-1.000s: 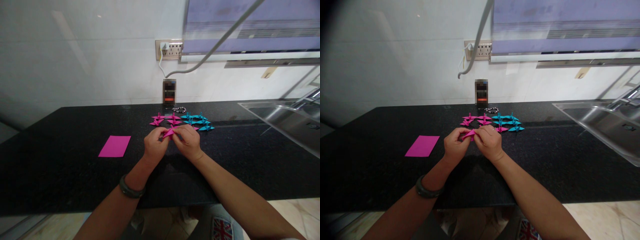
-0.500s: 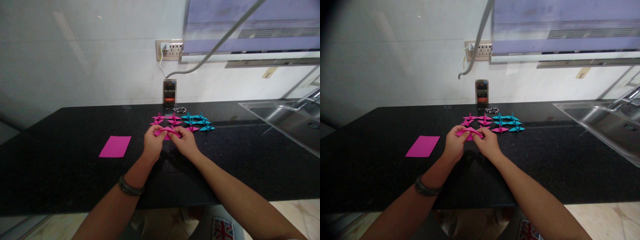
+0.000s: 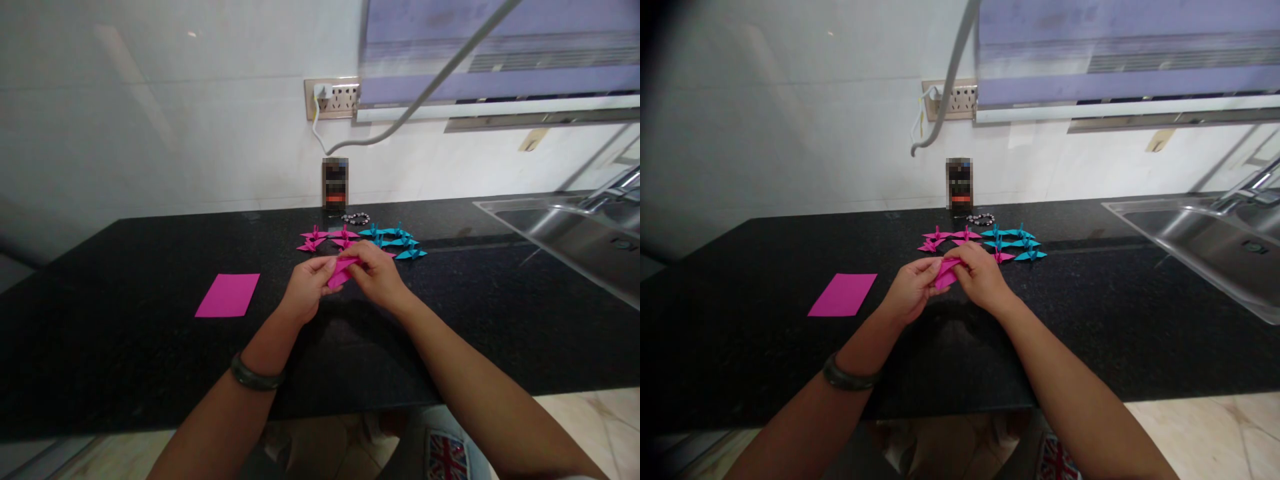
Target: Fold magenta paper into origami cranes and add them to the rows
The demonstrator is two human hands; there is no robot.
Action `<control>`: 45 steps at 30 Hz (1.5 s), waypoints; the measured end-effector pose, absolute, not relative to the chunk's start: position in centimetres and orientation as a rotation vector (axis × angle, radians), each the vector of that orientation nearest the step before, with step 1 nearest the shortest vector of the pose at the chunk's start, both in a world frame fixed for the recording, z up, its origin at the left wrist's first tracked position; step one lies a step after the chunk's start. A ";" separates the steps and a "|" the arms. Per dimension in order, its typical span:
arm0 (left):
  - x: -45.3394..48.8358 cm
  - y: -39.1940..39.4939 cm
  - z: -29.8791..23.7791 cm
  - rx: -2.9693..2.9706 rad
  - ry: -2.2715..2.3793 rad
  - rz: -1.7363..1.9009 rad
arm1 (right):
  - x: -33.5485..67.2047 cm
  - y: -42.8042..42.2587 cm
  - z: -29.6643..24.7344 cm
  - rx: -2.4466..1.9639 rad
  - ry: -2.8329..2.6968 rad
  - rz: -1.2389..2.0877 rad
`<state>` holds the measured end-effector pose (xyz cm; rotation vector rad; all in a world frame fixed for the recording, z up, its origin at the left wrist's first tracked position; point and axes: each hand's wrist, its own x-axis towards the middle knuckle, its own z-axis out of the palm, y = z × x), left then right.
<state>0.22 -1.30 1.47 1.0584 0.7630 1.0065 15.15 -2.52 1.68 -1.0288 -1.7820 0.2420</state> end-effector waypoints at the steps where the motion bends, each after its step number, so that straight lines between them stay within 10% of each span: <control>1: 0.3 -1.3 1.4 1.049 0.754 1.007 | 15.0 -2.5 1.5 -1.060 -1.673 0.293; 45: 0.7 -1.0 0.3 1.291 1.020 1.138 | 14.1 -2.3 1.1 -1.157 -1.495 0.383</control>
